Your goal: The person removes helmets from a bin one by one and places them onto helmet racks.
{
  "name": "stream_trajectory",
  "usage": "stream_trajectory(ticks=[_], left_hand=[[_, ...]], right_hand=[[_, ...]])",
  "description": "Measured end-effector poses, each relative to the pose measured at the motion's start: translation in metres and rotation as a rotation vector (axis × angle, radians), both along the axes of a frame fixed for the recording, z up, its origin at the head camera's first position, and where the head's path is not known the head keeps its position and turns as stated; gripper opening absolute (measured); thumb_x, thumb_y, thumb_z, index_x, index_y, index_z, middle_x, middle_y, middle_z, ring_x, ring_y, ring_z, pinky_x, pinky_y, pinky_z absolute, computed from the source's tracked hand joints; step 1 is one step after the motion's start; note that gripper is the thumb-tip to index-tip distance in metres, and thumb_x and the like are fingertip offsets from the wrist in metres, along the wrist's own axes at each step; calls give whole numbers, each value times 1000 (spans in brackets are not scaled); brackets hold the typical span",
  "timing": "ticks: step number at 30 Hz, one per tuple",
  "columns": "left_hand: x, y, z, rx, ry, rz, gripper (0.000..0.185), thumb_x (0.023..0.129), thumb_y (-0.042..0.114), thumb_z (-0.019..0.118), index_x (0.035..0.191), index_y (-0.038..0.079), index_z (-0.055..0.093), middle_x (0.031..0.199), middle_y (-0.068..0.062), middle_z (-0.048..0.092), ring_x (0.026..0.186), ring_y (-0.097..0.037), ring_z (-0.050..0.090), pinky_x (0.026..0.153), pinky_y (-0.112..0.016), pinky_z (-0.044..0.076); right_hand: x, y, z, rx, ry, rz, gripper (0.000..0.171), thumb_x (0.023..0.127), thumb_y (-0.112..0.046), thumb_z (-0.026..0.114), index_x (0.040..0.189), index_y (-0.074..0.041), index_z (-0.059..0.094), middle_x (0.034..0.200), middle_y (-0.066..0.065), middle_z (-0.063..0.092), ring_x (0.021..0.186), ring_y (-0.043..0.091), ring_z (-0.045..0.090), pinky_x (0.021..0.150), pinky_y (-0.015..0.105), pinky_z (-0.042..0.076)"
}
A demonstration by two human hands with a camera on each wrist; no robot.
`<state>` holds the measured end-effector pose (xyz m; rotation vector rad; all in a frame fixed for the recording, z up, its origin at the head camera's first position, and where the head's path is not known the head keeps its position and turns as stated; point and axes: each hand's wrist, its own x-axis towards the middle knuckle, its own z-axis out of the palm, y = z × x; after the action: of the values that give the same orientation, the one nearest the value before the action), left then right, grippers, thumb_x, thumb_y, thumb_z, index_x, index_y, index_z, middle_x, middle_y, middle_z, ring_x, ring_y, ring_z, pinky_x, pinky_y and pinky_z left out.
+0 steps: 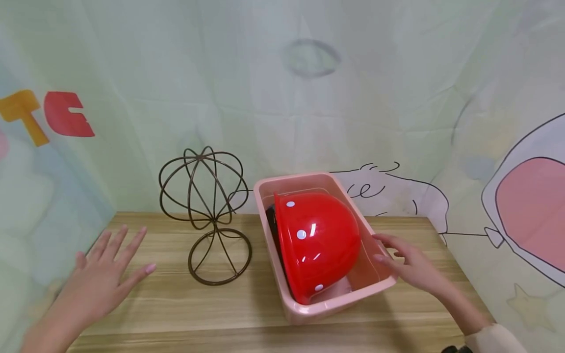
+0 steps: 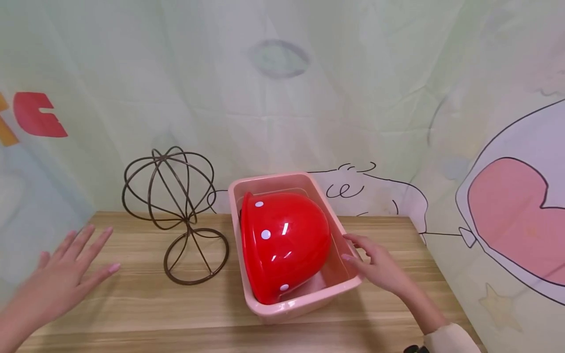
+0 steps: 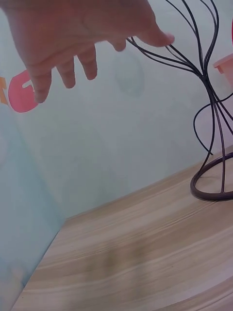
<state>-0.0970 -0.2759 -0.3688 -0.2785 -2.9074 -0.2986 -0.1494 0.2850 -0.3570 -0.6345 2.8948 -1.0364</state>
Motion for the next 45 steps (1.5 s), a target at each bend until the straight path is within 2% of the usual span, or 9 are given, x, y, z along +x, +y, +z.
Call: stream_trajectory(ticks=[3,7,10,14,20,24,33,42,45], left_hand=[[1,2,0,11,65,-32,75,91,43,51,147,13,11,138,-34,24,130,-51,10,98,-69,5],[3,8,-2,63,109,-72,72,91,38,54,146,9,19,132,-35,32,120,-54,27,105,-59,9],[6,14,-4,97,83,-66,69,91,37,54,145,10,21,132,-33,33,116,-55,30,96,-66,20],[10,23,-2,105,21,-39,67,91,39,53,144,10,24,132,-31,37,114,-53,36,83,-69,31],[12,39,-2,145,-45,-50,61,91,41,51,136,2,39,126,-29,47,108,-51,45,82,-65,37],[12,49,-5,170,-23,-77,59,90,40,54,134,2,42,124,-27,50,107,-49,48,83,-63,39],[7,73,-3,230,-7,-120,62,88,41,57,136,6,40,125,-24,50,109,-46,48,86,-61,39],[5,92,0,281,45,-163,63,87,38,59,138,8,38,127,-22,49,111,-43,48,90,-59,38],[4,97,0,303,41,-174,63,87,38,60,138,8,38,128,-22,49,112,-43,47,90,-59,38]], right_hand=[[0,-4,-3,-25,-13,2,48,87,-25,62,131,-12,48,126,10,53,108,29,52,80,42,49],[0,-5,-6,-61,-20,4,50,87,-22,63,132,-12,45,126,11,52,107,29,53,77,37,52],[-1,-4,-9,-78,-21,4,50,87,-21,63,133,-12,44,126,12,51,106,30,53,76,36,53],[-1,-4,-13,-113,-44,-6,50,88,-21,62,133,-13,44,127,14,50,106,33,53,74,34,54],[1,-5,-14,-167,-113,-36,52,88,-23,61,135,-16,41,129,16,48,108,37,51,67,32,55],[2,-5,-15,-161,-126,-53,52,88,-25,61,136,-17,41,129,16,48,108,37,51,67,32,55],[2,-6,-16,-148,-123,-69,52,88,-24,61,136,-16,41,128,19,47,109,41,49,69,39,55],[3,-6,-16,-144,-107,-66,52,88,-22,61,136,-15,41,126,21,49,106,42,51,67,38,55],[4,-6,-16,-143,-111,-71,52,88,-23,61,136,-16,41,126,20,49,106,41,51,67,37,55]])
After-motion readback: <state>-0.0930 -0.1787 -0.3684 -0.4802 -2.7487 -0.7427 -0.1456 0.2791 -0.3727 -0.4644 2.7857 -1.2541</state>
